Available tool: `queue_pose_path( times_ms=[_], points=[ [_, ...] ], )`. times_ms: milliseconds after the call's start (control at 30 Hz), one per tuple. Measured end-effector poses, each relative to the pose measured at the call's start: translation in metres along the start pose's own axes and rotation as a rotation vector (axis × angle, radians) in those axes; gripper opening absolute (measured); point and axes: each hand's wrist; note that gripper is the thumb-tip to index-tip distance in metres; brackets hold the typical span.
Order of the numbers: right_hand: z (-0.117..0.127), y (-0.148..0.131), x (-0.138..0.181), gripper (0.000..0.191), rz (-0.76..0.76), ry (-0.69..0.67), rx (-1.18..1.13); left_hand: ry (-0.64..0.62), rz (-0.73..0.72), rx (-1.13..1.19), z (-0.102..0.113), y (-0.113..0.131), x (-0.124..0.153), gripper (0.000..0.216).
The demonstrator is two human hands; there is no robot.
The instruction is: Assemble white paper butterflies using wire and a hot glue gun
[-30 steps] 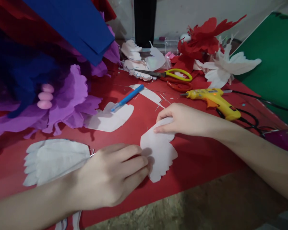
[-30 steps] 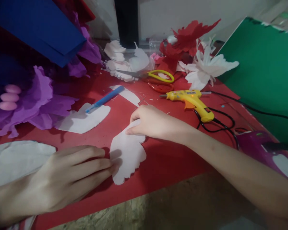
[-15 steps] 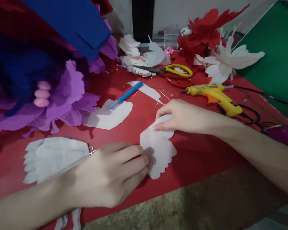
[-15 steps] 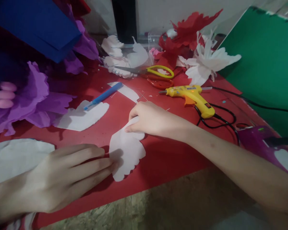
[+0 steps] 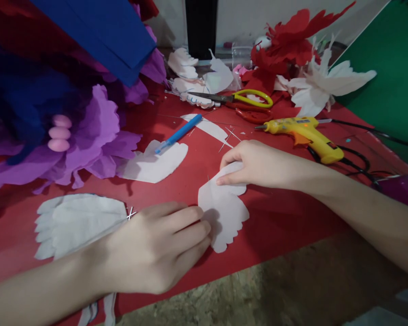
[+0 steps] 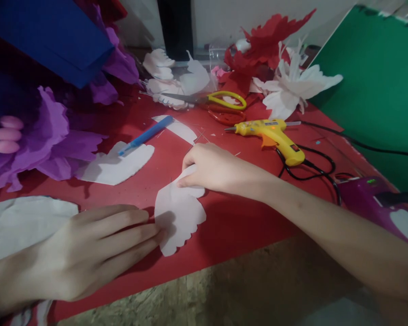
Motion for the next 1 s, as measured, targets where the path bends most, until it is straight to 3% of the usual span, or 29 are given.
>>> queue_pose_path(
  times_ms=[667,1000],
  points=[
    [-0.0006,0.0001,0.0,0.021,0.009,0.016,0.015,0.03,-0.038,-0.007,-0.0032,-0.0011,0.0032,0.044],
    [-0.002,-0.0001,0.0007,0.02,0.024,0.038,0.007,-0.049,-0.037,0.014,-0.0005,0.0002,0.0006,0.036]
  ],
)
Point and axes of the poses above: each hand's wrist, its own x-axis away from the middle knuckle, its own z-axis out of the back of the hand, y = z × x, and after that the axes turned 6 degrees about y, right-handed
